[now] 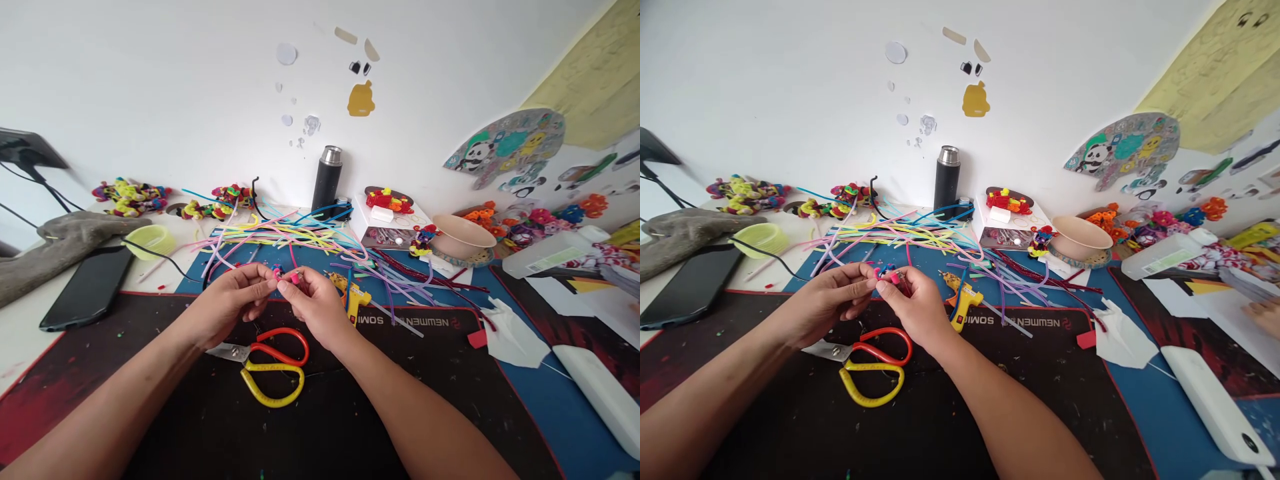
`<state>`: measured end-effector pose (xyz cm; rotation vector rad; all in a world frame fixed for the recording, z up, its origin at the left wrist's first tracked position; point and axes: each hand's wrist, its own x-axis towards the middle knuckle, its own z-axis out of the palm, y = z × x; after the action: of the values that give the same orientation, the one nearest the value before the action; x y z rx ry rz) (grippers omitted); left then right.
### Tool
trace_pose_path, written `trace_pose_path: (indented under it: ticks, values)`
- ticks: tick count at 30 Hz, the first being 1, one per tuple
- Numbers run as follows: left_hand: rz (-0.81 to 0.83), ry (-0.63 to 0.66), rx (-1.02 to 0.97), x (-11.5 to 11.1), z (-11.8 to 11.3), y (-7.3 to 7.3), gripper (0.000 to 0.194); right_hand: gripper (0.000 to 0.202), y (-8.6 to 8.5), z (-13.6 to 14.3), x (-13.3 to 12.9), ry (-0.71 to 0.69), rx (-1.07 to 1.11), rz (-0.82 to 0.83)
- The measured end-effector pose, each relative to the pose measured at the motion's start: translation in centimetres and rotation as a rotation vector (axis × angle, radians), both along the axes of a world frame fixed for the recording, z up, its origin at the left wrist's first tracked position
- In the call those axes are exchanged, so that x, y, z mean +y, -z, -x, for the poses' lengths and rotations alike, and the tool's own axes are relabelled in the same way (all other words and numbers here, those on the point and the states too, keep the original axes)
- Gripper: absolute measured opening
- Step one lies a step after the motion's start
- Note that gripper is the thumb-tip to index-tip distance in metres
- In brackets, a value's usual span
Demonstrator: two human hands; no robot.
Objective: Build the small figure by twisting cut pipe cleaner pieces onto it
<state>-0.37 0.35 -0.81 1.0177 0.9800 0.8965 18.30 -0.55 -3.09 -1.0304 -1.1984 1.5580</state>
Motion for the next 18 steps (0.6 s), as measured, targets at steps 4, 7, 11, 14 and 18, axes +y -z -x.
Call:
trace_pose_path:
  ticks: [4, 7, 11, 14, 18]
  values:
    - [0.005, 0.034, -0.001, 0.1, 0.4, 0.1, 0.051, 0.041, -0.4, -0.2, 0.1, 0.014, -0.011, -0.051]
    - [-0.039, 0.004, 0.015, 0.2, 0.8, -0.3, 0.054, 0.037, -0.5, -0.4, 0.1, -0.006, -0.060, -0.060]
    - [-0.081, -0.019, 0.069, 0.4, 1.1, -0.8, 0.059, 0.033, -0.6, -0.5, 0.0, -0.041, -0.135, -0.077]
    - [-0.095, 0.006, 0.116, 0.5, 1.2, -0.8, 0.058, 0.032, -0.7, -0.5, -0.1, -0.058, -0.171, -0.088]
    - [-0.111, 0.033, 0.174, 0.6, 1.4, -0.5, 0.056, 0.031, -0.8, -0.4, -0.2, -0.072, -0.172, -0.092]
